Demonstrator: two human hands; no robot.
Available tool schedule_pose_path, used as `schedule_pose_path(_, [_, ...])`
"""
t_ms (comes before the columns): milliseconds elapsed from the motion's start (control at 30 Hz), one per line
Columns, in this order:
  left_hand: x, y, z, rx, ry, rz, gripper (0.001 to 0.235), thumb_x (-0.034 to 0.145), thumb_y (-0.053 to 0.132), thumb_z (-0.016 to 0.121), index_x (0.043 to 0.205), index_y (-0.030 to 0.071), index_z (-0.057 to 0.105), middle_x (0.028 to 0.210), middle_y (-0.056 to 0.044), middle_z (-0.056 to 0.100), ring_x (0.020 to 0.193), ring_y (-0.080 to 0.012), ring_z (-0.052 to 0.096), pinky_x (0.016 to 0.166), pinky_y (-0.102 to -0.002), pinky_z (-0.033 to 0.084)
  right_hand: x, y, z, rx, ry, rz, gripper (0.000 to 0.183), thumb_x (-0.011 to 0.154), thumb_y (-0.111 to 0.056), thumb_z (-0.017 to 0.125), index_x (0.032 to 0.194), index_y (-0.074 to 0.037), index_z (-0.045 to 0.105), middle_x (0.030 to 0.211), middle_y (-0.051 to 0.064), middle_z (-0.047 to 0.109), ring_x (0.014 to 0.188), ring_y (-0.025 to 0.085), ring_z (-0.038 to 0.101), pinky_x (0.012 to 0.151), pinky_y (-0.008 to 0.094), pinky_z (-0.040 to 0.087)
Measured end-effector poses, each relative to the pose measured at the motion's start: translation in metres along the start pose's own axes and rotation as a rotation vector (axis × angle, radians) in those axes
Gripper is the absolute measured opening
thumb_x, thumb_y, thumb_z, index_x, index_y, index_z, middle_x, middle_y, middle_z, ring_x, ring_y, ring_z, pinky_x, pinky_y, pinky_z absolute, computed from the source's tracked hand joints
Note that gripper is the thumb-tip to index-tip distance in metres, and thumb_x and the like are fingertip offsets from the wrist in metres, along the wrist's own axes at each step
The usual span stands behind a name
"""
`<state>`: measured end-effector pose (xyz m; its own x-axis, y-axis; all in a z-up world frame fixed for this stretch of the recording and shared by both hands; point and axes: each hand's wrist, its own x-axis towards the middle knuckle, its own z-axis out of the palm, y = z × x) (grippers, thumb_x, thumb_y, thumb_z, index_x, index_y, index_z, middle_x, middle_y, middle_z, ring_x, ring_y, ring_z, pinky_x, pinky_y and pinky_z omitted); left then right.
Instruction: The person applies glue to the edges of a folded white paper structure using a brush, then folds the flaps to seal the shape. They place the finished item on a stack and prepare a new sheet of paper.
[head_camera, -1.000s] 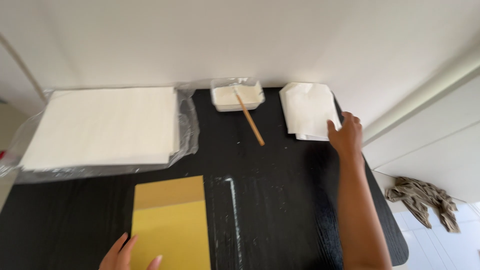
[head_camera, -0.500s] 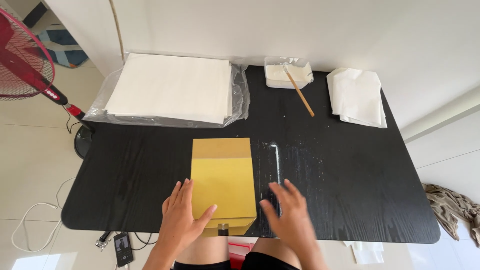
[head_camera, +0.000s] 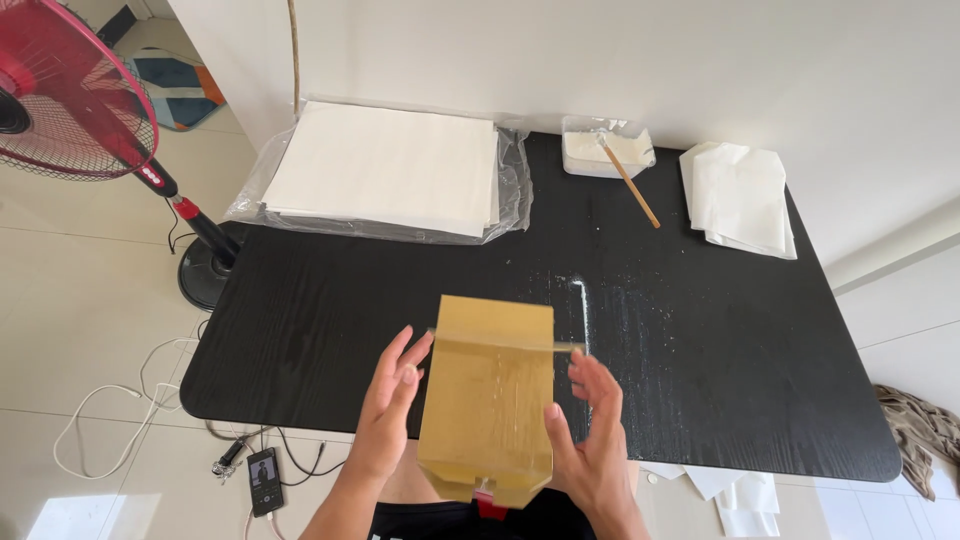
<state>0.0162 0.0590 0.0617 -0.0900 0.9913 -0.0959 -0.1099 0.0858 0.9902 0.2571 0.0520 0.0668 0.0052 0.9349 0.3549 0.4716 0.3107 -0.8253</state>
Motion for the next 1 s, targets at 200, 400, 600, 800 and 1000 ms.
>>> schedule_pose_path(200, [0.036, -0.006, 0.021, 1.098, -0.494, -0.064, 0.089, 0.104, 0.059, 0.031, 0.161, 0.004, -0.010, 0.173, -0.012, -0.005, 0.160, -0.0248, -0.010, 0.126, -0.045, -0.003, 0.046, 0.007, 0.019, -0.281, -0.407, 0.402, 0.087, 0.093, -0.054, 0.055, 0.163, -0.019, 0.016, 0.171, 0.003, 0.024, 0.161, 0.020, 0.013, 0.121, 0.052, 0.028])
schedule_pose_path(400, [0.056, -0.068, 0.017, 1.492, -0.380, 0.218, 0.104, 0.097, 0.073, 0.050, 0.161, 0.002, 0.010, 0.170, -0.013, 0.015, 0.156, -0.0282, 0.011, 0.121, -0.054, 0.010, 0.044, 0.030, 0.020, -0.381, -0.430, 0.304, 0.079, 0.094, -0.048, 0.061, 0.158, -0.014, 0.029, 0.168, 0.002, 0.031, 0.161, 0.019, 0.011, 0.122, 0.048, 0.027])
schedule_pose_path(600, [0.091, -0.066, 0.026, 1.497, -0.385, 0.119, 0.105, 0.097, 0.077, 0.036, 0.162, 0.003, -0.002, 0.172, -0.012, 0.005, 0.158, -0.0285, 0.004, 0.123, -0.055, 0.002, 0.034, 0.039, 0.012, -0.409, -0.563, 0.354, 0.089, 0.087, -0.056, 0.071, 0.158, -0.021, 0.030, 0.171, -0.002, 0.025, 0.161, 0.019, 0.010, 0.123, 0.048, 0.026])
schedule_pose_path(800, [0.139, -0.047, 0.032, 1.521, -0.384, 0.072, 0.106, 0.096, 0.076, 0.038, 0.163, 0.004, 0.000, 0.172, -0.012, 0.005, 0.158, -0.0259, 0.005, 0.124, -0.055, 0.006, 0.045, 0.032, 0.010, -0.419, -0.612, 0.350, 0.099, 0.084, -0.058, 0.076, 0.159, -0.021, 0.024, 0.174, -0.002, 0.015, 0.158, 0.021, 0.021, 0.113, 0.052, 0.041])
schedule_pose_path(1000, [0.165, -0.044, 0.033, 1.497, -0.388, 0.058, 0.105, 0.096, 0.074, 0.042, 0.163, 0.006, -0.001, 0.173, -0.010, 0.003, 0.159, -0.0247, 0.003, 0.125, -0.054, 0.004, 0.053, 0.034, 0.021, -0.419, -0.598, 0.424, 0.104, 0.081, -0.060, 0.077, 0.159, -0.020, 0.023, 0.174, -0.003, 0.013, 0.159, 0.017, 0.018, 0.111, 0.053, 0.046])
